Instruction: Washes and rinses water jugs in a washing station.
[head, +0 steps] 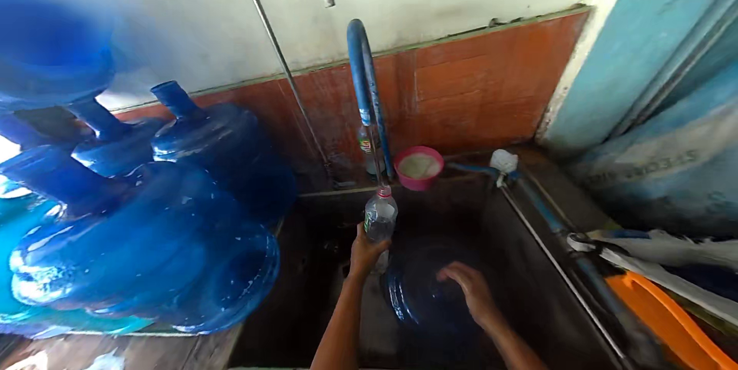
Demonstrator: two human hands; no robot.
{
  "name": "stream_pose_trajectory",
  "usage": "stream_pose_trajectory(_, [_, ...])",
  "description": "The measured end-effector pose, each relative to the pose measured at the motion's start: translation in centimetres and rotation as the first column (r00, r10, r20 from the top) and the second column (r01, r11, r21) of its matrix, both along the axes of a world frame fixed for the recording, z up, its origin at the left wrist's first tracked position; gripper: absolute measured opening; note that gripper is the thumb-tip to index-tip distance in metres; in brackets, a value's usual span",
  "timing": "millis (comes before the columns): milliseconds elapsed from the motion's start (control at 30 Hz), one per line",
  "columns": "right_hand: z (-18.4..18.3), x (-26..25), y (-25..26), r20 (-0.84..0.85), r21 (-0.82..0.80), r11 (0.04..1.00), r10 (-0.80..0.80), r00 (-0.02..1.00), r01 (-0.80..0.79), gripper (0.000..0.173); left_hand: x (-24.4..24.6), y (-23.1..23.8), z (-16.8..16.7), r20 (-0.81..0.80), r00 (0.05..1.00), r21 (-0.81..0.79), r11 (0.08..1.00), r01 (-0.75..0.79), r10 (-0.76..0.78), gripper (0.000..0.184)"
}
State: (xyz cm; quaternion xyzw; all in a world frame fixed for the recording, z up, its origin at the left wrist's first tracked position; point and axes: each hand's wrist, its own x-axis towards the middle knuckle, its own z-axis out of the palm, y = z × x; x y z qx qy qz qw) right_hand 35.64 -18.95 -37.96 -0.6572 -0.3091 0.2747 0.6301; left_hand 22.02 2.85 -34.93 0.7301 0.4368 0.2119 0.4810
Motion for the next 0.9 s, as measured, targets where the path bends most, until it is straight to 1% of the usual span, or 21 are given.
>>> stream_pose_trajectory(133, [0.1,-0.5,-0.9,-0.015,-0.002,1.000,-0.008,1.000,0.008,0.033,0.5,-0.1,-1.1,-0.039,0.999,-0.011,1.000,-0.017,0.017,0.085])
stream_pose_trajectory(267, [-0.1,-1.3,-1.3,-0.030,0.010,1.000,-0.013,0.999,0.013,0.031,0.1,0.1,-1.4,-0.031,0.998,-0.014,0.999,-0.047,0.047,0.084])
stream_pose_trajectory(467, [-0.2,-1.7,-1.1,-0.036,0.015,1.000,-0.005,0.999,0.005,0.031,-0.7,0.0,-1.6,0.019,0.999,-0.035,0.999,-0.028,0.029,0.084])
stream_pose_trajectory(667, [-0.8,-1.2,-1.3,-0.008,0.041,0.999,-0.013,1.000,0.014,0.033,-1.0,-0.2,-2.3,0.011,0.999,-0.036,0.999,-0.037,0.038,0.085])
stream_pose_trajectory(800, [-0.9,-1.1,-1.3,-0.019,0.050,0.998,-0.021,1.000,0.022,0.033,-1.2,-0.3,-2.5,-0.013,1.000,-0.049,0.998,-0.028,0.027,0.083])
stream_pose_trajectory(900, [-0.7,-1.1,-1.2,-0.031,0.050,0.998,-0.024,0.999,0.026,0.032,-1.3,-0.4,-3.2,-0.009,1.000,-0.053,0.998,-0.023,0.022,0.083])
